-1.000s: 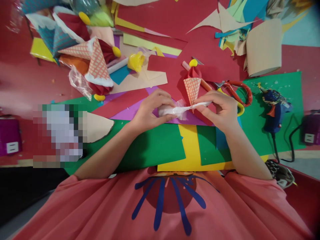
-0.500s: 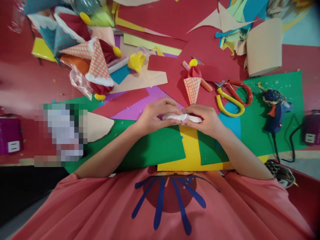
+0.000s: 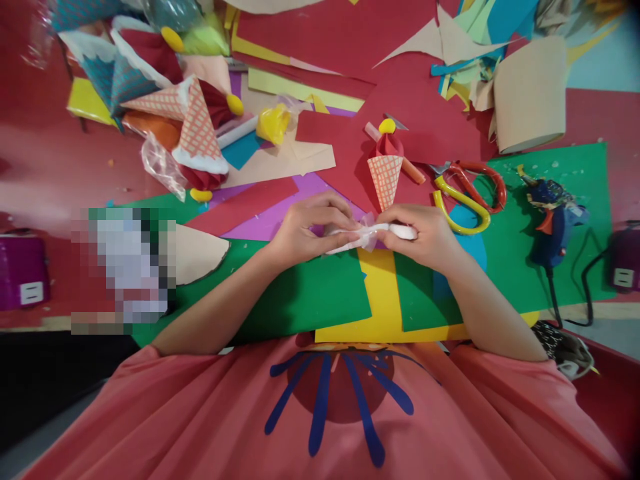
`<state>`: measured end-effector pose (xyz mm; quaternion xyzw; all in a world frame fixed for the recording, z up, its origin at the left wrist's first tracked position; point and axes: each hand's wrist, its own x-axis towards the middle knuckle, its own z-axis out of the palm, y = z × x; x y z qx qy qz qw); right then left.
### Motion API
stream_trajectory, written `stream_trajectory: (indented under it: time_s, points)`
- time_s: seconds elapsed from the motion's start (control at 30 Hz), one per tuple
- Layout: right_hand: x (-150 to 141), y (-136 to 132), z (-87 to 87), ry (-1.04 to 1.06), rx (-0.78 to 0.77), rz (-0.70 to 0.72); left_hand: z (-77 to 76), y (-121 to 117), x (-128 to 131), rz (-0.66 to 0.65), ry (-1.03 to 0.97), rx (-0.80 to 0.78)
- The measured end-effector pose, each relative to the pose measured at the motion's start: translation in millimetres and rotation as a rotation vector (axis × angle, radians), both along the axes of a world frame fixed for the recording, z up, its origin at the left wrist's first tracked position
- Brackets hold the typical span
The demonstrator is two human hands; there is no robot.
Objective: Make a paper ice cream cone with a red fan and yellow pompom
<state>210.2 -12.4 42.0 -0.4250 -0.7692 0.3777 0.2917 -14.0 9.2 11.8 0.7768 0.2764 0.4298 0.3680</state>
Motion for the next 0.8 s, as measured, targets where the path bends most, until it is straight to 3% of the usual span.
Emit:
stream_trajectory:
  time_s: [0.13, 0.37, 0.8]
  points:
    - [6, 4, 7.5, 0.068, 0.012, -0.149, -0.5, 3, -4, 0.068, -0.006, -0.015]
    - [-4, -1, -2.7, 0.003, 0.031, 0.059, -2.5, -1, 0, 0.055, 0.023, 0.051]
    - [-12, -7, -10.4, -0.039, 0.064, 0.054, -1.8, -3, 3, 0.014, 0.055, 0.134]
